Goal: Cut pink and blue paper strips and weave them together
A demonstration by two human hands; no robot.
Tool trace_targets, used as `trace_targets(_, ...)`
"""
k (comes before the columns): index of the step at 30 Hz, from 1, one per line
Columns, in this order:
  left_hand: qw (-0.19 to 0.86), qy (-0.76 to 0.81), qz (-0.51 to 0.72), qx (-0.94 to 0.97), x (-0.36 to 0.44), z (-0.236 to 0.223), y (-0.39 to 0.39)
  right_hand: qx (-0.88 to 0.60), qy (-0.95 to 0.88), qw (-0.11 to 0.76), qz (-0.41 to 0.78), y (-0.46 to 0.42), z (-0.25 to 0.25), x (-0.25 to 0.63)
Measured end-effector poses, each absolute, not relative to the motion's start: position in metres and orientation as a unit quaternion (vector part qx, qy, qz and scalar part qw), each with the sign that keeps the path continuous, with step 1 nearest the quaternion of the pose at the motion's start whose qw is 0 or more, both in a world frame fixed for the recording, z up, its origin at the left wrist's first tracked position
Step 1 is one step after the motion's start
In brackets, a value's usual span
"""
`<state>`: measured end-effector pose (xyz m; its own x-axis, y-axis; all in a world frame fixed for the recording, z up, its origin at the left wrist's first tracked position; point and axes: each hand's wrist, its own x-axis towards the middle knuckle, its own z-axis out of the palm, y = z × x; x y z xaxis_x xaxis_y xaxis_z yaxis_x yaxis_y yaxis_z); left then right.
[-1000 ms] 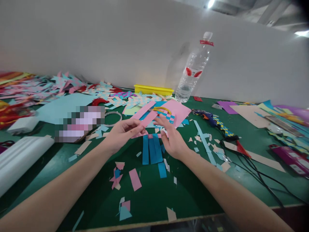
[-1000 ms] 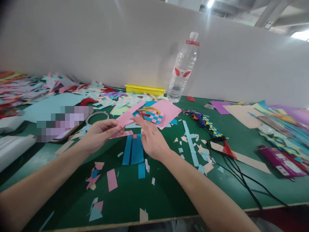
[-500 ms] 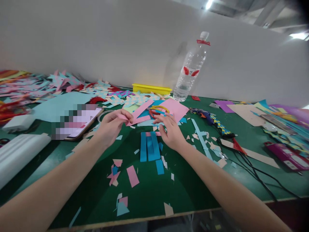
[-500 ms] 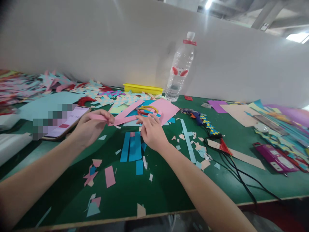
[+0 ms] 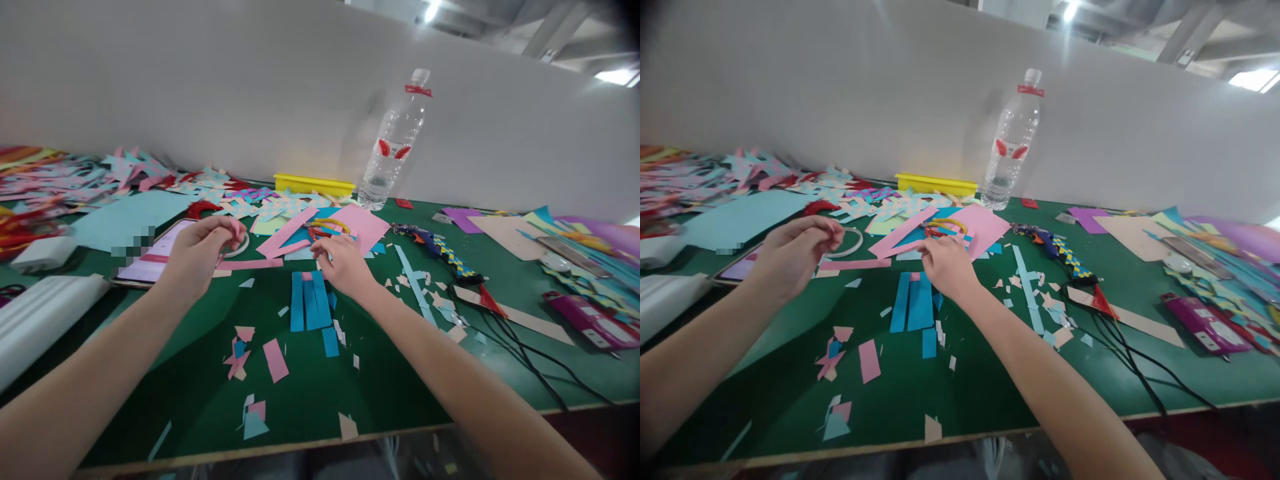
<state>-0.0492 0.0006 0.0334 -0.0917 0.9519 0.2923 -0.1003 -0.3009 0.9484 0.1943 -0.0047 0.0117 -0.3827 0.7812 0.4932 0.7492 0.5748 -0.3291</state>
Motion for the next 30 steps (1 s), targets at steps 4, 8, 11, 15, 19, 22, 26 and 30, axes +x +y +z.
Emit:
trace_targets(4,0.422,0.45,0.574,0.538,-0.057,0.014,0.004,-0.489,-0.822,0.287,0.05,-0.005,0.004,0.189)
trace_targets(8,0.424,0.479,0.532,0.555,-0.056,0.009,0.001,-0.48,-0.821,0.304,0.049,-0.008,-0.005,0.193)
trace_targets(11,0.424,0.479,0.504,0.58,-0.054,0.009,-0.001,-0.461,-0.831,0.308,0.043,-0.011,-0.008,0.197)
trace_targets(15,0.402,0.477,0.457,0.634,-0.053,0.009,-0.003,-0.433,-0.85,0.298,0.032,-0.016,-0.008,0.199)
trace_targets(19,0.392,0.486,0.416,0.662,-0.051,0.005,-0.004,-0.427,-0.864,0.267,0.026,-0.017,-0.008,0.198)
trace_targets(22,0.382,0.493,0.371,0.688,-0.051,0.0,-0.002,-0.431,-0.867,0.249,0.023,-0.017,-0.009,0.198)
trace_targets(26,0.36,0.497,0.337,0.714,-0.05,-0.003,-0.002,-0.433,-0.87,0.237,0.013,-0.016,-0.011,0.198)
trace_targets(30,0.336,0.493,0.315,0.738,-0.049,0.001,-0.005,-0.425,-0.876,0.229,0.002,-0.016,-0.012,0.196)
